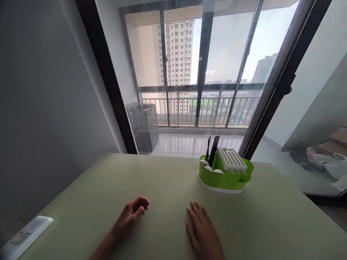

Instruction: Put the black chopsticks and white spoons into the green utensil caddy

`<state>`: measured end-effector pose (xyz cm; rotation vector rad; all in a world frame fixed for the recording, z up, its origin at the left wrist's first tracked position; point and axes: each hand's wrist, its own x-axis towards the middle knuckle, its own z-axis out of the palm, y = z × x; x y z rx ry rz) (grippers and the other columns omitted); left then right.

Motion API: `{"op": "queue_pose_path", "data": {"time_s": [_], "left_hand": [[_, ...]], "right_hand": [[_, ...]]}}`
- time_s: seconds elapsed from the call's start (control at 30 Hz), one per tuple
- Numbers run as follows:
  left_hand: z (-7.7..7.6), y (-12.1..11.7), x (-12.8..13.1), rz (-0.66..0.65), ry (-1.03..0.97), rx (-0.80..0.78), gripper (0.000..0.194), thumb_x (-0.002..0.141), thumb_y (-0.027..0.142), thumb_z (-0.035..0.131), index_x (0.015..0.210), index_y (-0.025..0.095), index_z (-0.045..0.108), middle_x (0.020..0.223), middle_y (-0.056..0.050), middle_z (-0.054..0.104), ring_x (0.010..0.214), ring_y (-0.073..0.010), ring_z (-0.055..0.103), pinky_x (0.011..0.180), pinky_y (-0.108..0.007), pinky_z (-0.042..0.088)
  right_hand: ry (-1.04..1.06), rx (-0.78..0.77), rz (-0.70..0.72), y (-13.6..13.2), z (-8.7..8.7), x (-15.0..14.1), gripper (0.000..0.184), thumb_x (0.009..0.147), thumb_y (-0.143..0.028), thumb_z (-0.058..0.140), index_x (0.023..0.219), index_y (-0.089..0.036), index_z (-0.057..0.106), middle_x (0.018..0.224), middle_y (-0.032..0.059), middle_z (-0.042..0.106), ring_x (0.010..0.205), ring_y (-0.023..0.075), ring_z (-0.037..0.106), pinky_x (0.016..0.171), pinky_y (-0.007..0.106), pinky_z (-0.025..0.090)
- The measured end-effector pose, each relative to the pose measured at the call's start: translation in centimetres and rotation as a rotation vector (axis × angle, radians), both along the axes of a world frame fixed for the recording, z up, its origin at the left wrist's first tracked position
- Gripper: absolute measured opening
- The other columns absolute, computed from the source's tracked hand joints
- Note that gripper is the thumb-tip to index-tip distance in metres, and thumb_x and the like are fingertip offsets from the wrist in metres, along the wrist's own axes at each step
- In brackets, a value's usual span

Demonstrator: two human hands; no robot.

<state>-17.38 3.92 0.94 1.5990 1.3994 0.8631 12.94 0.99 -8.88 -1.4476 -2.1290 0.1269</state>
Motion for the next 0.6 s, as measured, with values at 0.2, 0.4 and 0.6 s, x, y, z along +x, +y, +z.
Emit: {"op": "queue_pose_path", "data": {"time_s": [0.2, 0.4, 0.6], "left_hand": [[0.4, 0.7, -2.0, 0.143, -0.363, -0.049, 0.022, 0.082, 0.042, 0.058, 0.076, 0.020, 0.058, 0.070, 0.003, 0.049, 0.060, -0.0122, 0.039, 0.060, -0.025, 0.035], [0.4, 1.4, -3.1, 0.189, -0.625, -0.113, 0.028, 0.084, 0.045, 0.062, 0.074, 0.019, 0.056, 0.069, 0.003, 0.046, 0.055, -0.0098, 0.033, 0.055, -0.024, 0.032], [1.1, 1.8, -4.2, 0.246, -0.847, -0.082, 0.031, 0.083, 0.046, 0.061, 0.070, 0.020, 0.050, 0.067, 0.003, 0.043, 0.054, -0.0100, 0.028, 0.051, -0.025, 0.033]], "right_hand": [[-0.047, 0.021, 0.058, 0.7, -1.6, 0.8, 0.048, 0.101, -0.039, 0.050, 0.146, -0.022, 0.056, 0.158, 0.0090, 0.045, 0.144, 0.0311, 0.046, 0.114, 0.052, 0.048], [-0.082, 0.022, 0.117, 2.0, -5.0, 1.7, 0.051, 0.100, -0.041, 0.052, 0.150, -0.030, 0.052, 0.157, 0.0042, 0.046, 0.140, 0.0325, 0.051, 0.109, 0.049, 0.053], [-0.060, 0.069, -0.046, 1.8, -6.1, -1.4, 0.063, 0.097, -0.033, 0.053, 0.158, -0.040, 0.036, 0.157, 0.0009, 0.046, 0.141, 0.0385, 0.047, 0.111, 0.064, 0.045]]}}
